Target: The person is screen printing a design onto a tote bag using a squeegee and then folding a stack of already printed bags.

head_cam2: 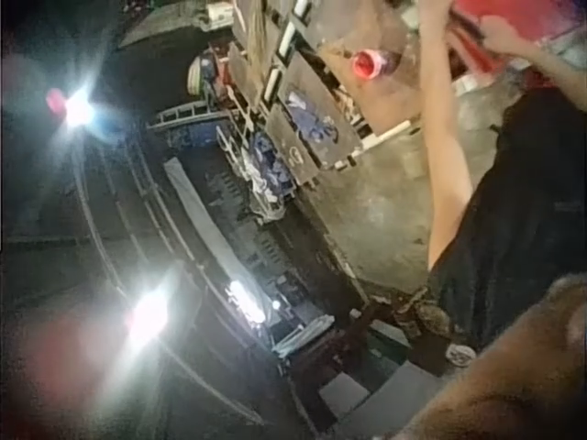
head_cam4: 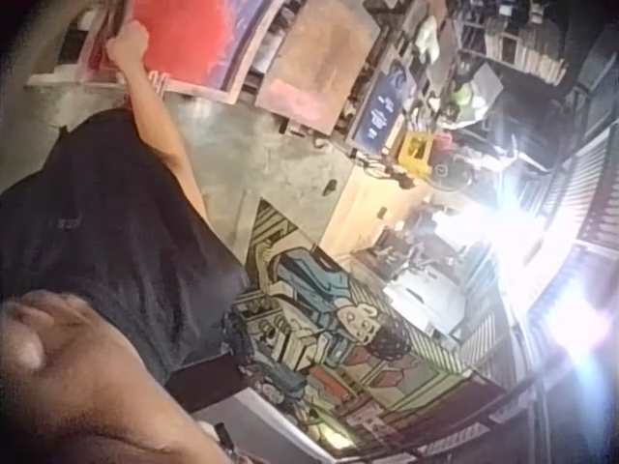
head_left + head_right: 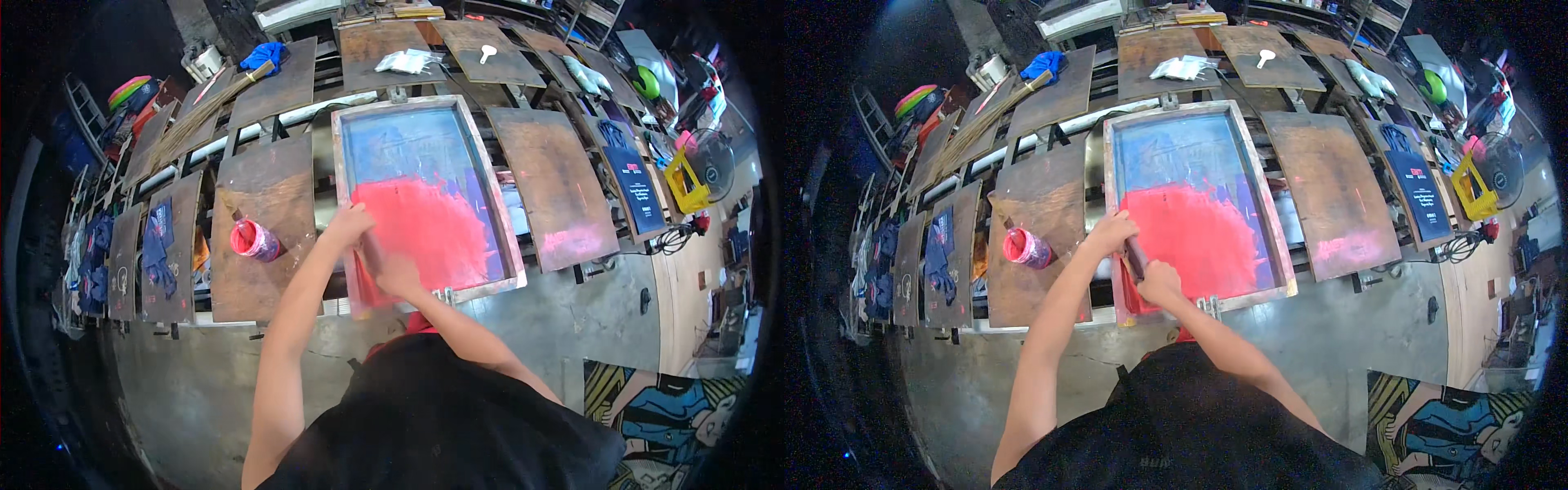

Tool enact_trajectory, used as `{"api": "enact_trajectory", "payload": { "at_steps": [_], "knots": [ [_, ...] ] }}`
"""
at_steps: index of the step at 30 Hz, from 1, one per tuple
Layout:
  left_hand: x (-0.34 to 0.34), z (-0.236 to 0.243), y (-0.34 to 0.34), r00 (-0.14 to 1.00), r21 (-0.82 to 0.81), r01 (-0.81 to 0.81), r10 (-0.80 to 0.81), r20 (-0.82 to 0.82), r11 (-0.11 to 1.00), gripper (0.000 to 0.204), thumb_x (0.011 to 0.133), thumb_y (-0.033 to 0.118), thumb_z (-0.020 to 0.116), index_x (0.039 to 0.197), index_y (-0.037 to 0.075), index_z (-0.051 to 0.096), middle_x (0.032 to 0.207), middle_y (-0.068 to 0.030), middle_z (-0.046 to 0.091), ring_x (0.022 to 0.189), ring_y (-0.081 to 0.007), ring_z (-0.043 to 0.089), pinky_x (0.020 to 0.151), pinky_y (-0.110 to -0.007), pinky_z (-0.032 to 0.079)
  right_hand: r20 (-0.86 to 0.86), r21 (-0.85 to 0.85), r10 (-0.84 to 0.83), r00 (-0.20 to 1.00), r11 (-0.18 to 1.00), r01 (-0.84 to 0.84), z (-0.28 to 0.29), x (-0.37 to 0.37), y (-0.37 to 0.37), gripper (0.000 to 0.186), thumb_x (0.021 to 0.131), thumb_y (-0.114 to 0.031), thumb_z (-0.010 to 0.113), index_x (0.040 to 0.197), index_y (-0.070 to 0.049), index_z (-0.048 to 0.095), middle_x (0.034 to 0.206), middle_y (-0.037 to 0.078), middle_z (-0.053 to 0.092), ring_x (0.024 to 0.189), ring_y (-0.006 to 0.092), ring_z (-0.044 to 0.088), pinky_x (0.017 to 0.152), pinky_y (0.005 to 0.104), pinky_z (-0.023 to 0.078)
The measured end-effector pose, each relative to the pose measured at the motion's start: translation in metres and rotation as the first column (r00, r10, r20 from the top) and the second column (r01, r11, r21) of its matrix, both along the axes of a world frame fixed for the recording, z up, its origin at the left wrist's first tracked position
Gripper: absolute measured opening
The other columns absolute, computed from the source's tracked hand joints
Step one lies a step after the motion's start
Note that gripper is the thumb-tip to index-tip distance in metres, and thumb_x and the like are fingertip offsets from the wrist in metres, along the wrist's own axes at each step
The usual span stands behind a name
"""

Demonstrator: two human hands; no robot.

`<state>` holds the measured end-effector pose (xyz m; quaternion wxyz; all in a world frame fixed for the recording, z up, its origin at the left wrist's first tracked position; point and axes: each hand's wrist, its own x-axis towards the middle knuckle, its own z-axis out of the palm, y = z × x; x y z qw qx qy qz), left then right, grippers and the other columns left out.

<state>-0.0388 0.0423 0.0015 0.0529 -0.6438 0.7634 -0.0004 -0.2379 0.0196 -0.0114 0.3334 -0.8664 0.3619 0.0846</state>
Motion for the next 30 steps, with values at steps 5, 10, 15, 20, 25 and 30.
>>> {"api": "enact_trajectory", "payload": {
  "at_steps": [5,10,15,20,25,30],
  "knots": [
    [0.009,0.007,-0.013,0.999,-0.166,0.043,-0.037,0.040,0.985,0.028,0.061,0.015,0.075,0.087,0.019,0.064,0.094,0.0058,0.064,0.100,-0.0192,0.055,0.084,-0.034,0.045,0.208,-0.088,-0.169,0.963,0.978,0.191,-0.031,0.013,-0.001,0.043,0.078,-0.033,0.076,0.099,0.002,0.062,0.096,0.025,0.069,0.092,0.0428,0.068,0.082,0.0502,0.056],
    [0.001,0.031,-0.028,0.996,-0.144,0.004,0.008,0.084,0.990,0.034,0.058,0.015,0.079,0.089,0.017,0.064,0.096,0.0040,0.064,0.103,-0.0195,0.055,0.087,-0.037,0.043,0.240,-0.130,-0.154,0.958,0.973,0.189,-0.013,0.006,-0.029,0.045,0.077,-0.034,0.079,0.099,0.001,0.061,0.096,0.024,0.069,0.090,0.0414,0.068,0.080,0.0502,0.056],
    [-0.018,0.063,-0.029,0.995,-0.184,-0.094,0.100,0.023,0.978,0.039,0.057,0.016,0.083,0.091,0.015,0.064,0.097,0.0003,0.065,0.107,-0.0208,0.054,0.091,-0.039,0.042,0.122,-0.220,0.018,0.992,0.976,0.010,0.029,-0.011,-0.074,0.035,0.078,-0.027,0.076,0.099,-0.003,0.063,0.098,0.019,0.069,0.091,0.0368,0.069,0.078,0.0479,0.057],
    [-0.027,0.052,-0.002,0.958,-0.214,-0.272,0.285,0.033,0.938,0.038,0.059,0.017,0.084,0.092,0.013,0.065,0.096,-0.0027,0.066,0.107,-0.0220,0.055,0.093,-0.038,0.040,0.148,-0.460,0.300,0.942,0.864,-0.202,0.035,0.002,-0.109,0.025,0.078,-0.020,0.072,0.098,-0.007,0.065,0.100,0.014,0.070,0.092,0.0327,0.069,0.076,0.0447,0.058],
    [-0.067,0.022,0.046,0.799,-0.181,-0.595,0.553,-0.238,0.783,0.038,0.056,0.020,0.085,0.087,0.009,0.066,0.089,-0.0113,0.066,0.096,-0.0306,0.060,0.086,-0.045,0.045,0.045,-0.430,0.538,0.842,0.771,-0.469,0.029,0.019,-0.119,0.022,0.077,-0.014,0.069,0.098,-0.009,0.066,0.099,0.010,0.070,0.095,0.0287,0.068,0.075,0.0427,0.058],
    [-0.133,0.005,0.066,0.553,-0.157,-0.829,0.745,-0.373,0.537,0.036,0.057,0.019,0.086,0.080,0.004,0.063,0.083,-0.0157,0.064,0.084,-0.0355,0.062,0.077,-0.046,0.048,0.013,-0.458,0.808,0.589,0.528,-0.715,0.034,0.019,-0.135,0.024,0.075,-0.014,0.069,0.098,-0.010,0.066,0.100,0.007,0.069,0.099,0.0269,0.066,0.076,0.0408,0.057]
  ]
}}
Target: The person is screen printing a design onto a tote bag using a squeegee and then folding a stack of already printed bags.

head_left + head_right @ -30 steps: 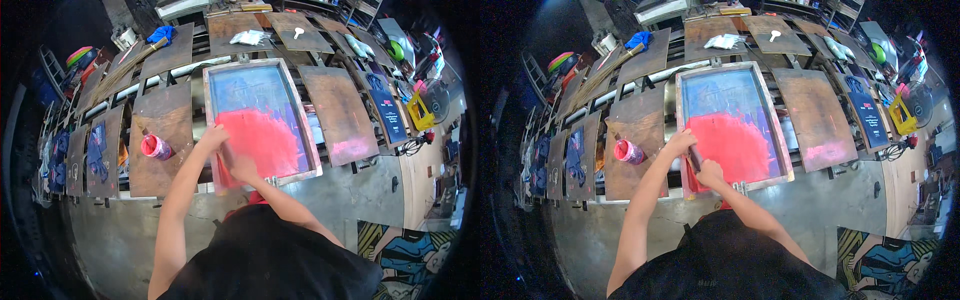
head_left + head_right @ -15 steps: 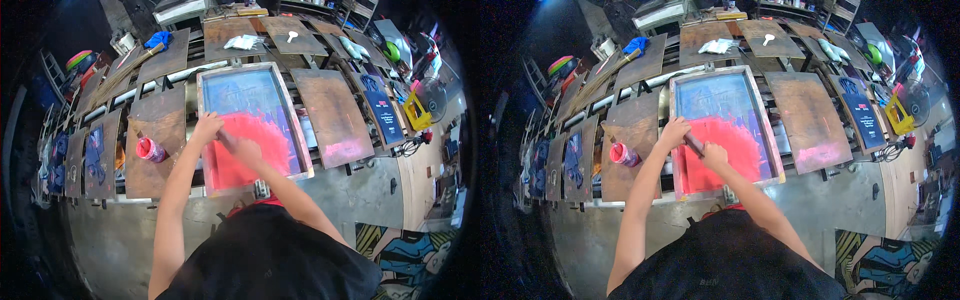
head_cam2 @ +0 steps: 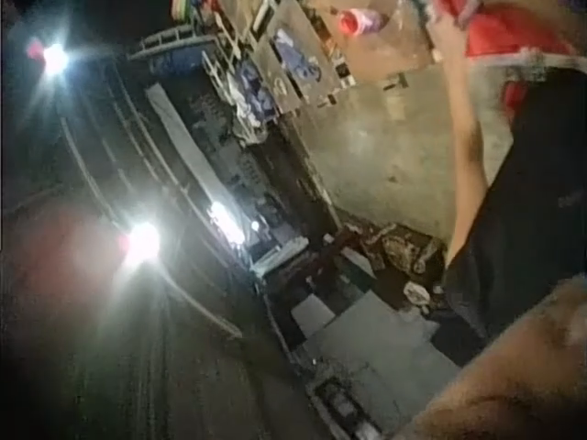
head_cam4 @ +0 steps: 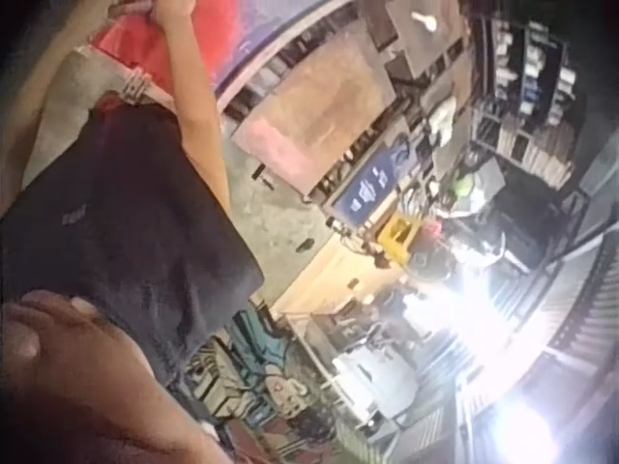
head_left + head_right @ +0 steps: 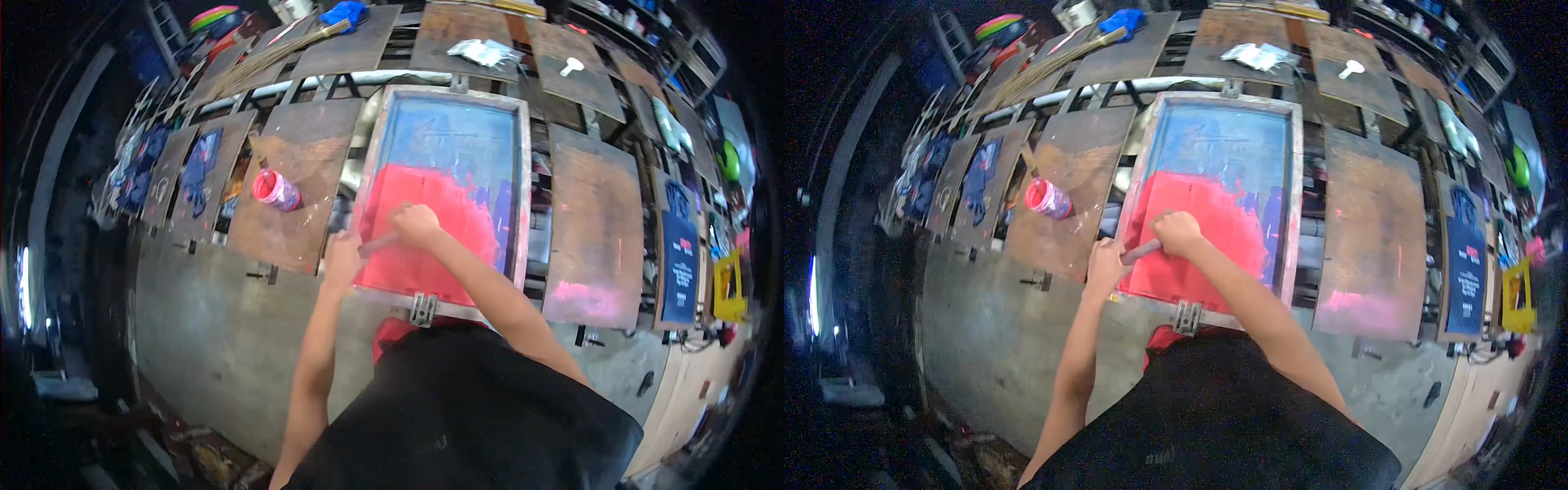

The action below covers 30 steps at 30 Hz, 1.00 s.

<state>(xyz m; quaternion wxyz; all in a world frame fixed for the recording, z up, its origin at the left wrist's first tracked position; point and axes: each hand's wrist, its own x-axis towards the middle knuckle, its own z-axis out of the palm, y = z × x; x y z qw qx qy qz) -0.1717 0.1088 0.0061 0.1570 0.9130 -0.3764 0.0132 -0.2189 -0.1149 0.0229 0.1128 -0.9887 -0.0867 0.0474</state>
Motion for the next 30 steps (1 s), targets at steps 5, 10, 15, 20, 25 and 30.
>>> {"api": "enact_trajectory", "payload": {
  "at_steps": [5,10,15,20,25,30],
  "knots": [
    [-0.070,-0.037,0.007,0.975,-0.074,-0.209,0.213,0.066,0.975,0.035,0.056,0.016,0.086,0.075,0.003,0.060,0.081,-0.0158,0.064,0.083,-0.0365,0.062,0.075,-0.047,0.050,0.085,-0.004,0.311,0.947,0.950,-0.311,-0.008,-0.016,-0.010,0.023,0.075,-0.015,0.069,0.097,-0.010,0.065,0.102,0.006,0.067,0.104,0.0263,0.063,0.078,0.0395,0.057],
    [-0.135,-0.015,-0.018,0.952,-0.155,-0.302,0.305,-0.003,0.941,0.033,0.058,0.016,0.085,0.076,0.004,0.060,0.079,-0.0171,0.063,0.084,-0.0369,0.062,0.076,-0.048,0.049,0.126,-0.004,0.410,0.903,0.911,-0.413,-0.022,-0.060,-0.032,0.022,0.074,-0.015,0.068,0.095,-0.010,0.063,0.101,0.005,0.066,0.104,0.0254,0.062,0.077,0.0397,0.057],
    [-0.150,-0.002,-0.030,0.953,-0.150,-0.300,0.289,-0.092,0.942,0.034,0.061,0.021,0.084,0.079,0.004,0.060,0.080,-0.0165,0.064,0.084,-0.0362,0.062,0.075,-0.048,0.049,0.094,-0.025,0.444,0.891,0.896,-0.443,-0.006,-0.069,-0.042,0.025,0.071,-0.019,0.071,0.094,-0.010,0.064,0.097,0.007,0.068,0.099,0.0261,0.065,0.073,0.0408,0.057],
    [-0.115,-0.017,-0.013,0.931,-0.152,-0.359,0.342,-0.123,0.921,0.039,0.065,0.029,0.084,0.084,0.006,0.061,0.085,-0.0135,0.066,0.090,-0.0346,0.062,0.080,-0.047,0.047,-0.180,-0.090,0.465,0.867,0.870,-0.485,0.018,-0.015,-0.032,0.025,0.072,-0.026,0.071,0.092,-0.011,0.066,0.089,0.010,0.069,0.089,0.0310,0.068,0.072,0.0444,0.057],
    [-0.085,-0.002,-0.012,0.906,-0.131,-0.424,0.420,-0.057,0.896,0.040,0.070,0.030,0.082,0.092,0.006,0.060,0.092,-0.0120,0.067,0.097,-0.0336,0.061,0.086,-0.046,0.044,-0.058,-0.058,0.568,0.821,0.819,-0.571,-0.006,0.035,-0.026,0.028,0.072,-0.029,0.072,0.095,-0.014,0.067,0.087,0.011,0.070,0.086,0.0321,0.069,0.072,0.0468,0.056],
    [-0.064,-0.004,-0.019,0.867,-0.156,-0.483,0.496,0.052,0.862,0.039,0.075,0.024,0.078,0.106,0.011,0.059,0.098,-0.0102,0.065,0.101,-0.0324,0.060,0.086,-0.047,0.043,0.193,0.010,0.491,0.849,0.865,-0.502,-0.017,0.052,-0.025,0.026,0.075,-0.021,0.070,0.099,-0.015,0.064,0.098,0.009,0.068,0.094,0.0293,0.068,0.072,0.0461,0.056]
  ]
}}
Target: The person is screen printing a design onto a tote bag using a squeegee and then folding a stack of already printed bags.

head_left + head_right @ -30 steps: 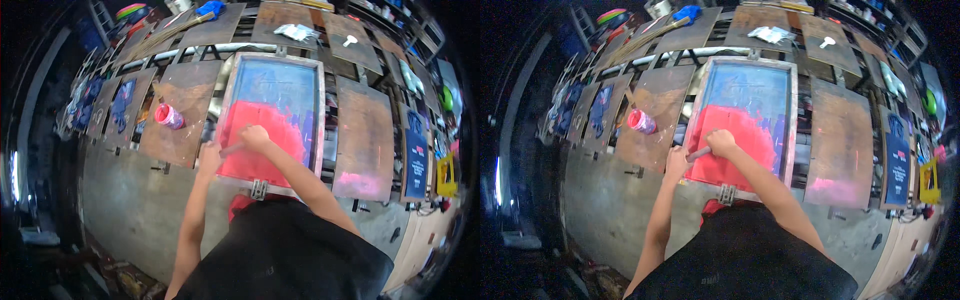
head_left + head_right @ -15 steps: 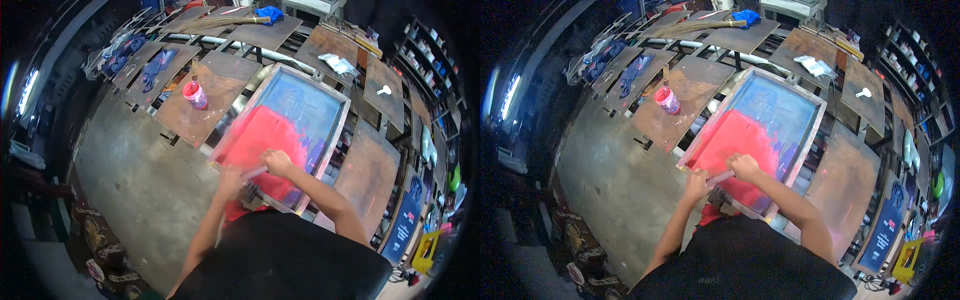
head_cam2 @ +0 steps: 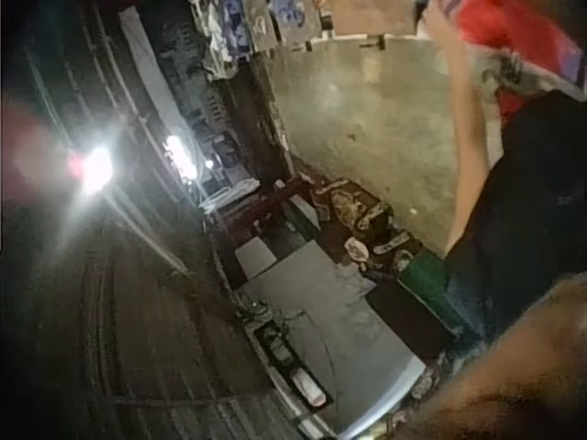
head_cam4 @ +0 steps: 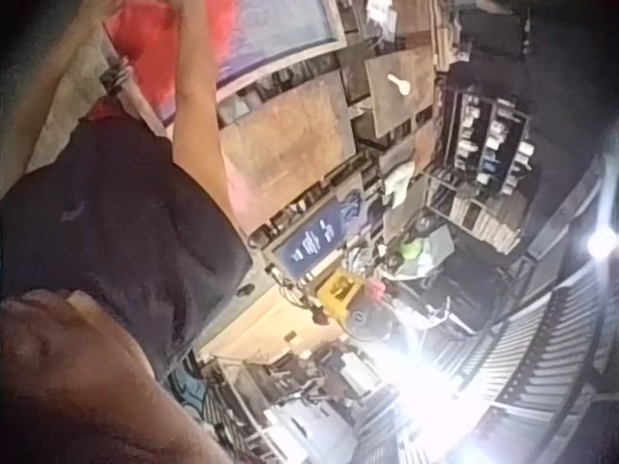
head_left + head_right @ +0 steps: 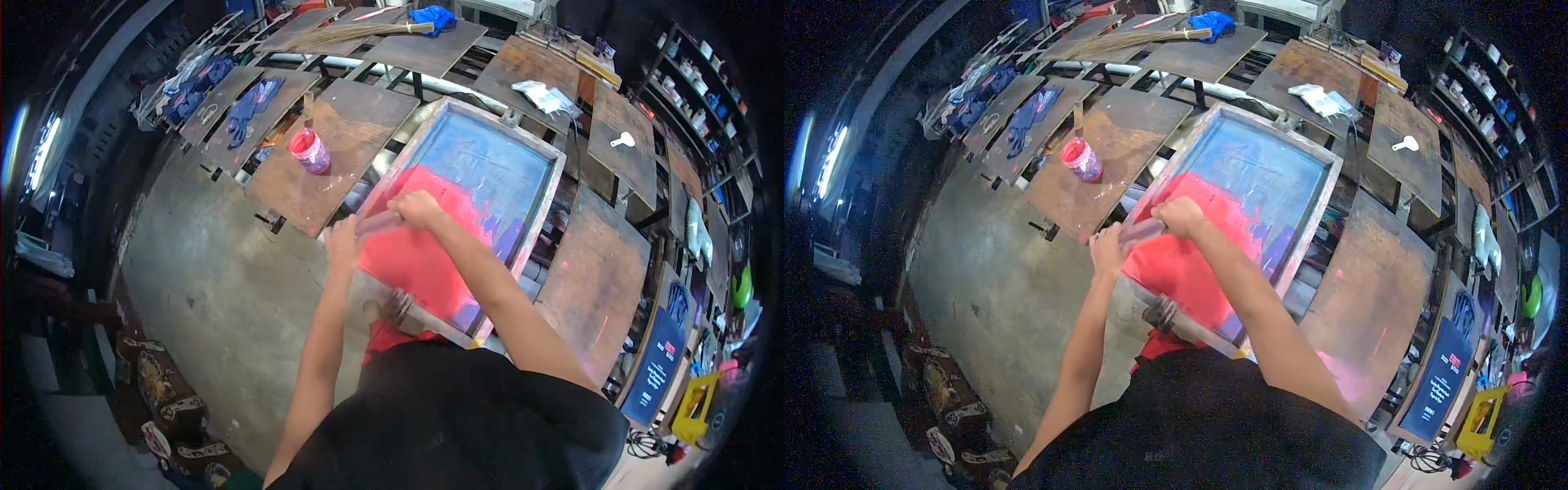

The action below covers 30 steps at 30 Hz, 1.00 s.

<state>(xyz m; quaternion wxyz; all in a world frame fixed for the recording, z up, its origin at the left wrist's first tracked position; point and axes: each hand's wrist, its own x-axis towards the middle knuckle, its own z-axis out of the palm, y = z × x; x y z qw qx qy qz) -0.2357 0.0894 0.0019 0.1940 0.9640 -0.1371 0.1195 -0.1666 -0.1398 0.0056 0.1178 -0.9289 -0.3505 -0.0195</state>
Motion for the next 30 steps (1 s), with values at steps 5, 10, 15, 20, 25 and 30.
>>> {"api": "enact_trajectory", "payload": {
  "at_steps": [5,10,15,20,25,30],
  "knots": [
    [-0.010,-0.018,0.004,0.999,-0.055,-0.043,0.044,0.014,0.998,0.032,0.074,0.014,0.076,0.101,0.011,0.057,0.096,-0.0115,0.065,0.099,-0.0354,0.060,0.081,-0.048,0.045,0.013,-0.010,-0.083,0.996,0.996,0.083,-0.003,-0.037,0.009,0.024,0.075,-0.017,0.068,0.098,-0.014,0.061,0.100,0.007,0.066,0.098,0.0274,0.066,0.072,0.0435,0.056],
    [-0.062,-0.017,-0.008,0.997,-0.153,0.082,-0.080,0.019,0.985,0.031,0.071,0.006,0.074,0.095,0.007,0.056,0.095,-0.0149,0.063,0.094,-0.0391,0.060,0.077,-0.049,0.046,0.117,0.039,-0.172,0.978,0.985,0.168,-0.031,-0.088,0.000,0.022,0.075,-0.019,0.067,0.094,-0.012,0.061,0.095,0.007,0.065,0.097,0.0268,0.064,0.073,0.0415,0.056],
    [-0.100,-0.024,-0.006,0.989,-0.283,0.045,-0.083,-0.124,0.958,0.032,0.068,0.004,0.075,0.094,0.004,0.055,0.094,-0.0177,0.063,0.092,-0.0408,0.060,0.077,-0.048,0.046,0.137,0.039,-0.153,0.979,0.988,0.149,-0.030,-0.132,-0.013,0.013,0.079,-0.018,0.062,0.090,-0.011,0.061,0.090,0.007,0.066,0.093,0.0260,0.064,0.070,0.0387,0.057],
    [-0.103,-0.014,-0.005,0.969,-0.370,0.112,-0.184,-0.166,0.922,0.033,0.067,0.004,0.076,0.092,0.003,0.055,0.091,-0.0199,0.062,0.090,-0.0421,0.060,0.077,-0.047,0.047,-0.053,-0.074,-0.234,0.971,0.970,0.230,-0.008,-0.146,-0.016,0.022,0.073,-0.020,0.070,0.092,-0.010,0.062,0.091,0.010,0.068,0.094,0.0289,0.066,0.072,0.0431,0.056],
    [-0.088,0.005,-0.003,0.902,-0.353,0.233,-0.337,-0.271,0.906,0.032,0.068,0.010,0.079,0.090,0.004,0.056,0.089,-0.0190,0.063,0.091,-0.0411,0.060,0.077,-0.048,0.047,-0.170,-0.162,-0.235,0.957,0.965,0.208,0.019,-0.146,-0.019,0.023,0.072,-0.020,0.072,0.091,-0.010,0.064,0.088,0.011,0.070,0.091,0.0302,0.068,0.072,0.0446,0.057],
    [-0.043,-0.009,0.005,0.938,-0.096,0.346,-0.344,0.029,0.933,0.038,0.063,0.016,0.085,0.085,0.004,0.056,0.077,-0.0143,0.061,0.076,-0.0351,0.061,0.065,-0.045,0.046,-0.150,-0.155,-0.271,0.951,0.956,0.248,0.025,-0.119,-0.014,0.022,0.072,-0.020,0.073,0.091,-0.011,0.067,0.087,0.012,0.070,0.091,0.0301,0.069,0.073,0.0447,0.057]
  ]
}}
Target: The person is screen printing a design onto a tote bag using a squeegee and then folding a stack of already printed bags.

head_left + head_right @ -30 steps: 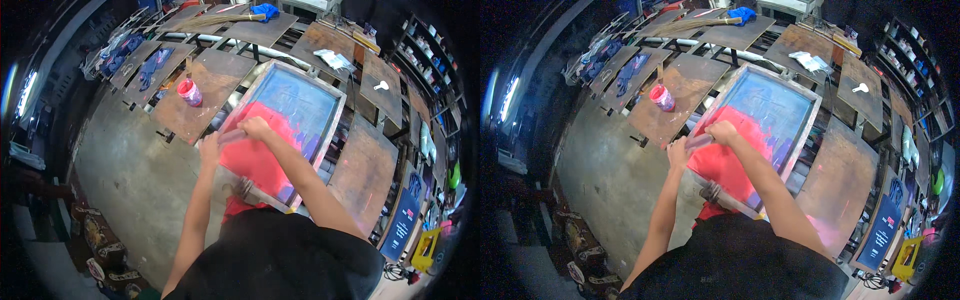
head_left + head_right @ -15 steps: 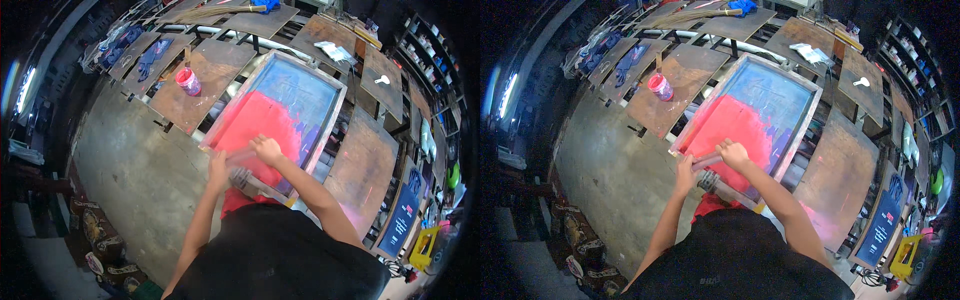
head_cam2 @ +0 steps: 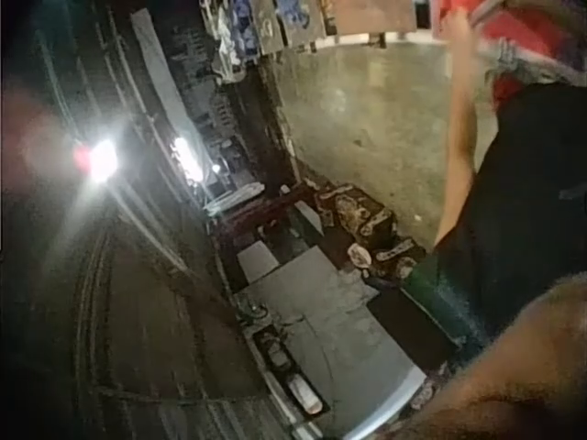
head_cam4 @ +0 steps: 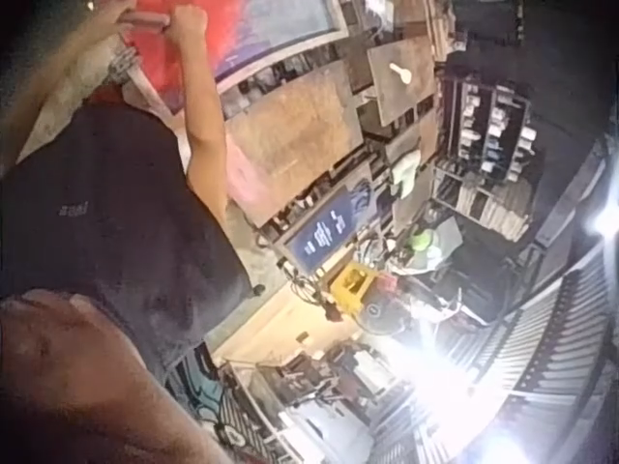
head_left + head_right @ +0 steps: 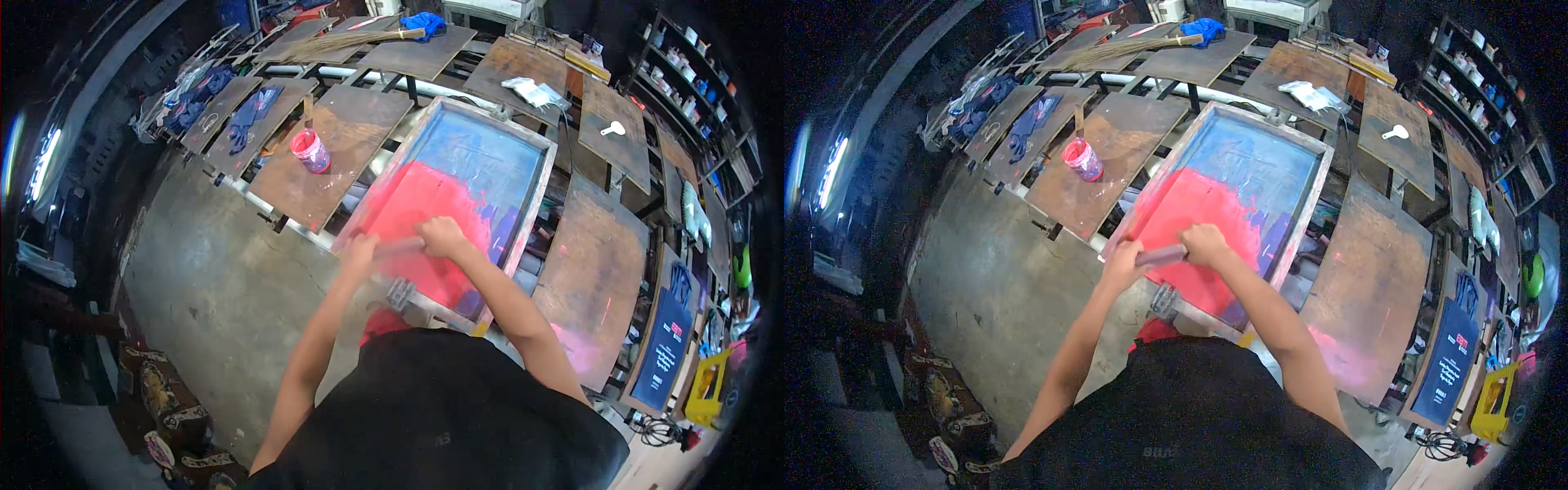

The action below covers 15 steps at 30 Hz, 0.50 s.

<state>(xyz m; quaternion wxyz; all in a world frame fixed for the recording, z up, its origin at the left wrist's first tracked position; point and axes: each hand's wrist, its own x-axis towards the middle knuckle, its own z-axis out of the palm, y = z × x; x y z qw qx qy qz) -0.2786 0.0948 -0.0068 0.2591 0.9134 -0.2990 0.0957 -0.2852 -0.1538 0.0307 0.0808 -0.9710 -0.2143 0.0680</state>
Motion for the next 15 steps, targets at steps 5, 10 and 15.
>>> {"api": "enact_trajectory", "payload": {
  "at_steps": [5,10,15],
  "knots": [
    [0.045,0.021,-0.005,0.993,-0.012,-0.004,0.005,0.117,1.000,0.036,0.064,0.018,0.084,0.083,0.006,0.056,0.077,-0.0137,0.062,0.076,-0.0343,0.061,0.065,-0.046,0.044,0.177,0.012,-0.145,0.973,0.989,0.145,-0.007,0.041,0.012,0.013,0.073,-0.017,0.071,0.085,-0.011,0.070,0.092,0.010,0.071,0.094,0.0285,0.068,0.072,0.0429,0.058],
    [0.070,0.016,0.000,0.997,0.063,0.068,-0.066,-0.039,0.996,0.028,0.067,0.016,0.079,0.084,0.008,0.059,0.083,-0.0137,0.065,0.087,-0.0351,0.062,0.078,-0.048,0.045,0.197,-0.030,-0.361,0.912,0.927,0.373,-0.036,0.030,0.035,0.012,0.074,-0.016,0.070,0.084,-0.010,0.072,0.095,0.008,0.070,0.099,0.0268,0.065,0.072,0.0396,0.058],
    [0.056,0.004,0.027,0.966,0.028,0.255,-0.253,-0.053,0.967,0.030,0.063,0.012,0.081,0.078,0.006,0.056,0.079,-0.0143,0.063,0.079,-0.0352,0.062,0.069,-0.045,0.046,0.180,0.003,-0.395,0.901,0.916,0.401,-0.036,-0.026,0.063,0.012,0.074,-0.016,0.068,0.084,-0.010,0.072,0.093,0.008,0.068,0.096,0.0258,0.064,0.072,0.0377,0.058]
  ]
}}
